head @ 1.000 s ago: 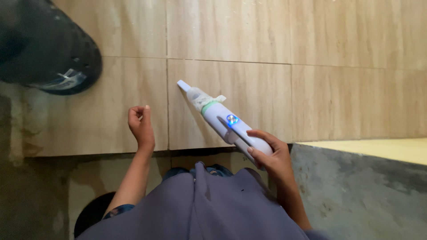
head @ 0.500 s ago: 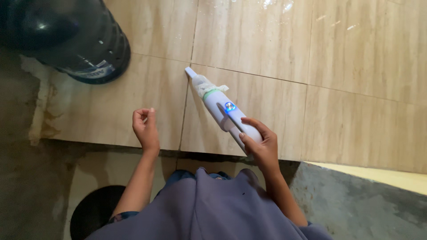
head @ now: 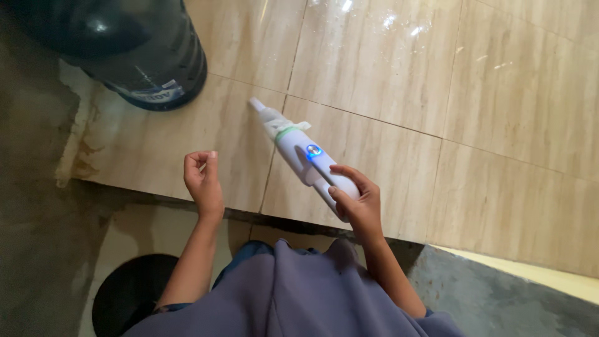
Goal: The person uses a handheld vacuum cleaner to suck up debris from the tiled floor and along the wall edges.
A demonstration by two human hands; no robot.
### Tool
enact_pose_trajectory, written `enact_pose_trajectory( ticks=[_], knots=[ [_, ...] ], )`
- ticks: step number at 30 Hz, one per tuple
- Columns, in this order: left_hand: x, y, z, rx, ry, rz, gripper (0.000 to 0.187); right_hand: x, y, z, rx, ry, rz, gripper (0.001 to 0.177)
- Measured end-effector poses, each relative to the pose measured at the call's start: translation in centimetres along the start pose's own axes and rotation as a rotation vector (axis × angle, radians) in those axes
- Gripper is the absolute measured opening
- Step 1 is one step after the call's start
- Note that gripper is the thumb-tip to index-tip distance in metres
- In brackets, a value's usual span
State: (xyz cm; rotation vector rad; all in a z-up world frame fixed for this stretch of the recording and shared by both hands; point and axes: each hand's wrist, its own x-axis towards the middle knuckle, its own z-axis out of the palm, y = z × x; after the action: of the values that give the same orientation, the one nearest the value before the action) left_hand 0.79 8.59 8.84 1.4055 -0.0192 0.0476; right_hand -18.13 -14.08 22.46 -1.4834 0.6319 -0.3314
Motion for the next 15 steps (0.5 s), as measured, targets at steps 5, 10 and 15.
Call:
enact_pose_trajectory(
  ticks=[5,10,15],
  knots=[
    [0.1,0.7,-0.8,0.010,0.026,0.019,0.013,2.3,0.9,2.4,0.027,-0.082,-0.018,0.036],
    [0.6,1.1,-2.5,0.008,0.085,0.016,0.012,4.3,1.3,5.2,0.039,-0.133,-0.058,0.036],
    [1.3,0.5,-4.3,-0.008,0.152,0.011,0.012,3.9,1.0,5.8,0.022,-0.163,-0.020,0.039]
  ],
)
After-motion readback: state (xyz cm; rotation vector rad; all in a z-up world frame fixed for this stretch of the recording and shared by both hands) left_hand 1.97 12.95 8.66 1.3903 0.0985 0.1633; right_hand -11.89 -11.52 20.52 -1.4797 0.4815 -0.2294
